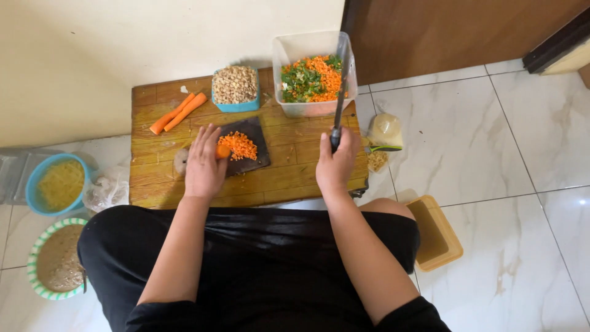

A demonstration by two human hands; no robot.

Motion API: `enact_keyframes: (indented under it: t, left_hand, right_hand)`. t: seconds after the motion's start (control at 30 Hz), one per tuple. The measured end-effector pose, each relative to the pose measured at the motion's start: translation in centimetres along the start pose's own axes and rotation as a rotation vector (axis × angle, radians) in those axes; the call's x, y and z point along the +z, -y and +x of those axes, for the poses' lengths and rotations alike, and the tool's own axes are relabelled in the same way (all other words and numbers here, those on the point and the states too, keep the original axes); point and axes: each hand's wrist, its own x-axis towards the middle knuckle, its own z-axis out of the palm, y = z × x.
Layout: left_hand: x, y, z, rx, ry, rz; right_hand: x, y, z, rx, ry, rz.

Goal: Chopping carrots into small pieces on a wooden cutting board using a knife.

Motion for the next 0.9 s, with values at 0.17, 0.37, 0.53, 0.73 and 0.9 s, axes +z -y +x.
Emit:
enact_keyframes:
  t: [0.17, 0.37, 0.53, 0.73, 0.9]
  left_hand:
    - [-2.6, -8.3, 2.6, 0.093, -0.007, -0.065]
    - [-4.0, -12.1, 3.4, 0.190, -0.039, -0.141]
    - [-4.9, -10.6, 2.2, 0.115, -0.051, -0.176]
    - [-6.3, -3.6, -2.2, -0.115, -0.090, -0.364]
    - [-7.0, 1.8, -6.3, -0.233, -0.160, -0.461]
  right_hand:
    - [-0.4, -2.2, 3.3, -0.048, -0.155, 0.134]
    - [-0.5, -3.2, 4.9, 0.034, -0.257, 0.287]
    - [0.8, -3.4, 5.1, 0.019, -0.261, 0.266]
    - [4.6, -2.2, 3.0, 0.057, -0.112, 0.164]
    - [8.5, -2.9, -2.0, -0.075, 0.533, -0.423]
